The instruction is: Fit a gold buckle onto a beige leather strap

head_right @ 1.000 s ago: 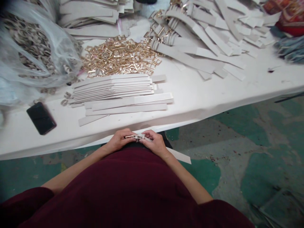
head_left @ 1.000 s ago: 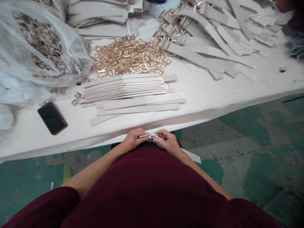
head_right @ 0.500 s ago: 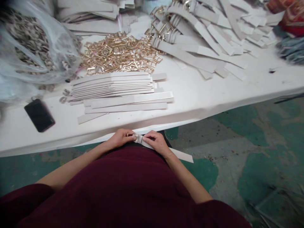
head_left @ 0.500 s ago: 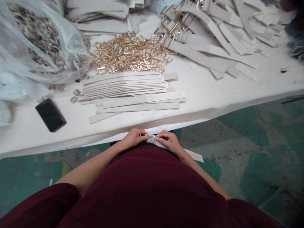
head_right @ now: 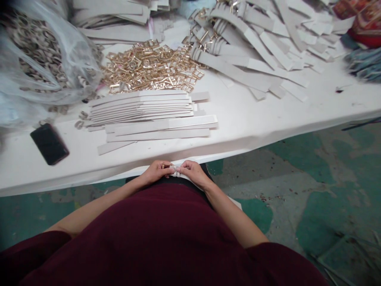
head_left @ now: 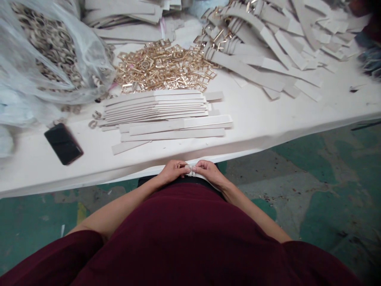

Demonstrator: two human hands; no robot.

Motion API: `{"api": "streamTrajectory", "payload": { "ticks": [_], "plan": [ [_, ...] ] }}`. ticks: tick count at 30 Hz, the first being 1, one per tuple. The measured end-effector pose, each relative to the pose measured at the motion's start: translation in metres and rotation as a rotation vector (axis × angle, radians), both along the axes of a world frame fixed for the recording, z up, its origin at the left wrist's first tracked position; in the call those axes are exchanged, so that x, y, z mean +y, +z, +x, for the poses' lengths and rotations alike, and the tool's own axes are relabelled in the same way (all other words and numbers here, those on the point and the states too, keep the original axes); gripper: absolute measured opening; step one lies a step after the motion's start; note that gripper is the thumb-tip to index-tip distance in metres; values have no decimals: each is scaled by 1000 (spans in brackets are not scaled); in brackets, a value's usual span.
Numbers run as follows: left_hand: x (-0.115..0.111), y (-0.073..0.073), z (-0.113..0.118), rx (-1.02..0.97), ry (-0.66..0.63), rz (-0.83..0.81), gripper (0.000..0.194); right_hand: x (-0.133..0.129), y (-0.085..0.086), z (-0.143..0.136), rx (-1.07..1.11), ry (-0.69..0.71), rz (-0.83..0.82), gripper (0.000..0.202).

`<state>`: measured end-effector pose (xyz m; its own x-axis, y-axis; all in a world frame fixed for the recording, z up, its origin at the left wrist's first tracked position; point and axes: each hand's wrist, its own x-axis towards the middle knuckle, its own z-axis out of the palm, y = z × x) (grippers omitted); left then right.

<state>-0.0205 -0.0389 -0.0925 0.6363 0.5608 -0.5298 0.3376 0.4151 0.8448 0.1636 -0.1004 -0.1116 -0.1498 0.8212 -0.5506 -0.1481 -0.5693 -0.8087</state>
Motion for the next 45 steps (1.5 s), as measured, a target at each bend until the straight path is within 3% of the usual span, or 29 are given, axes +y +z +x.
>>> {"api": "streamTrajectory", "payload": {
  "ticks": [6,9,12,16,20,29,36,40,45],
  "plan": [
    [4,1,-5,17,-57,49,40,0,3,-1,32,15,-51,40],
    [7,10,-7,59,-100,421,56,0,5,-3,56,-64,-58,39],
    [8,15,-1,60,-277,787,55,0,5,-5,85,-99,-71,38],
    [4,15,9,116,-386,925,37,-1,2,-6,93,-142,-121,39],
    [2,17,10,168,-393,884,34,-2,-1,-4,110,-142,-134,38],
    [12,21,-6,27,-408,625,34,-3,6,-3,154,-83,-153,37],
    [11,20,0,112,-421,676,43,0,9,-1,165,-64,-194,36],
    [12,20,4,180,-428,774,36,-3,8,-1,155,-82,-135,35],
    [25,30,-16,169,-399,613,23,-13,7,5,-1,-115,-28,34]
  ]
}}
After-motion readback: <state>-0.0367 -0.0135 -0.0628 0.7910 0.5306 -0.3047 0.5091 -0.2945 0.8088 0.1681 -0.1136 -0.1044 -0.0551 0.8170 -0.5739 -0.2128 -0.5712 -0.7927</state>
